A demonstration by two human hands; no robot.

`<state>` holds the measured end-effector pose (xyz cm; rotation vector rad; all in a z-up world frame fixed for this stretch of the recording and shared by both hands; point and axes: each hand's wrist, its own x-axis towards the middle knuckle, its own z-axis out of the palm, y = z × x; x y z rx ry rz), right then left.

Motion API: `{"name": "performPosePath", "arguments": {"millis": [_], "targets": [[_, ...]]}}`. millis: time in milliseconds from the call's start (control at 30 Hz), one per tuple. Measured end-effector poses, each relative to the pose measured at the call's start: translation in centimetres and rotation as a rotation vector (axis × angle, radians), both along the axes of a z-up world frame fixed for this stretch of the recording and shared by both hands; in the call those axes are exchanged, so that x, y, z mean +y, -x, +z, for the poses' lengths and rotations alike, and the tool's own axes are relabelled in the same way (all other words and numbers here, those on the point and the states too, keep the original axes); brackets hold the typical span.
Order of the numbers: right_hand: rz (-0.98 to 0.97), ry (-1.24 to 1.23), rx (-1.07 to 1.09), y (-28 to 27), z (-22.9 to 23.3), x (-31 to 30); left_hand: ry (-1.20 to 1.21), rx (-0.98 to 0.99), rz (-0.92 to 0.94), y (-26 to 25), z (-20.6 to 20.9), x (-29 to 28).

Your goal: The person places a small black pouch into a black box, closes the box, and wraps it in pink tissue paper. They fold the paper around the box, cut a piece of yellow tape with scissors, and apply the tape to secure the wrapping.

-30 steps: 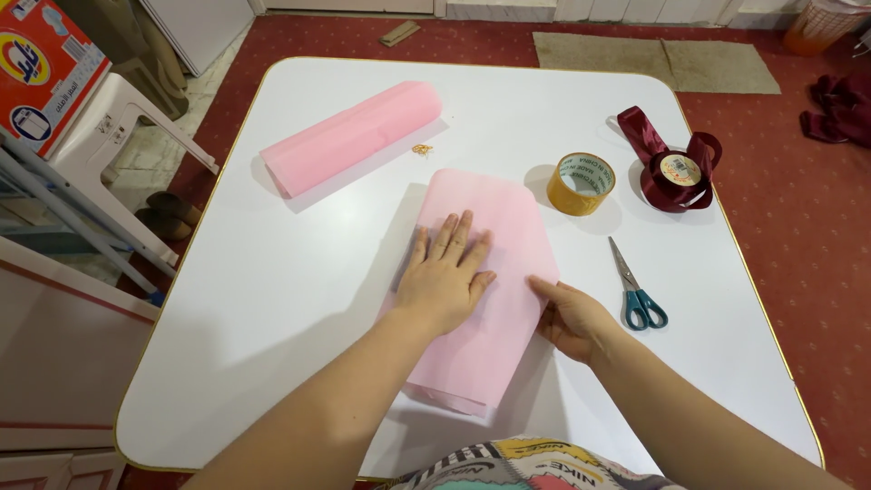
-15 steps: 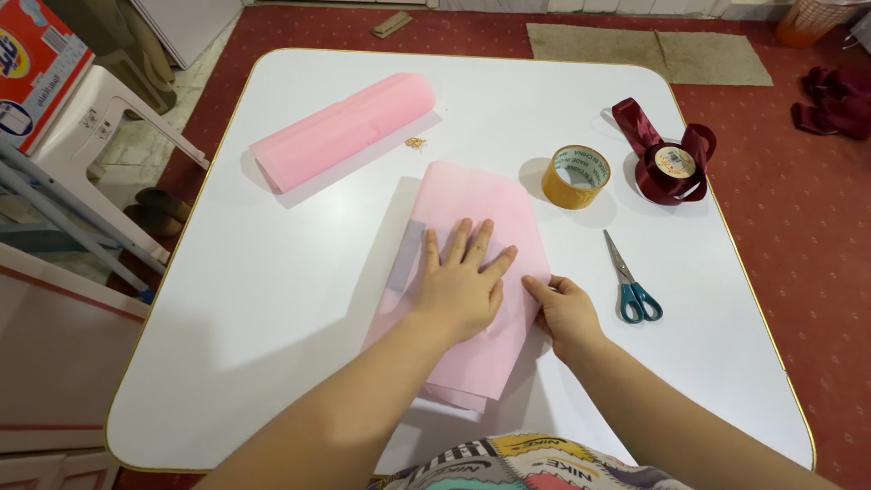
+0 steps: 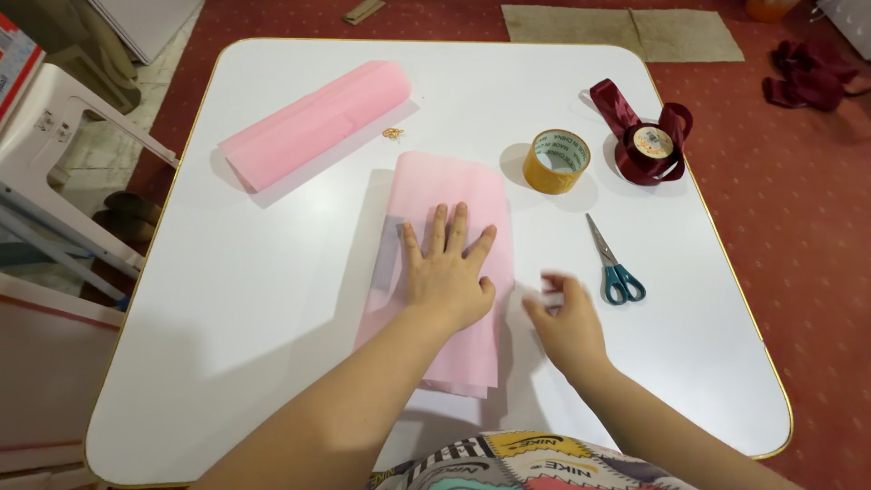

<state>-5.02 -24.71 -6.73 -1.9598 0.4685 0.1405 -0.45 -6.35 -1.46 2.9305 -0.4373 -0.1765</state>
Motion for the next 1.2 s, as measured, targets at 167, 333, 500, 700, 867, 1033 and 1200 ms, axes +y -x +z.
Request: {"name": "performPosePath", "arguments": {"millis": [167,333,500,700,867,1033,1200], "targets": [[0.329,-0.212,-0.190,-1.6,2.9,4.4,-0.012,-0.040,0.099,-0.5,-0.2,-0.8],[0.201,-0.469,0.106,-2.6,4.5,7.5,0.153,0.121,0.042,-1.9,-1.3,0.7],[0.149,-0.467,0.148,-2.9,4.3,8.1,0.335,-0.024,0.245,-3.0,-3.7,4.7],[0.102,-0.423,0.219,-3.5,3.8,8.7,0.813,0.091,0.644,-3.5,-4.8,7.0],[0.084,-0.422,0.257,-4.1,4.5,9.3,1.070,0.401,0.842,-3.3,-2.7,7.8],[0.129,-0.477,0.204,-3.8,5.6,9.4,1.514,0.578,0.858,-2.1,-0.4,8.8],[0.173,-0.585,0.143,-4.4,6.8,8.9,1.547,0.669,0.846,-1.7,1.3,10.5]]}}
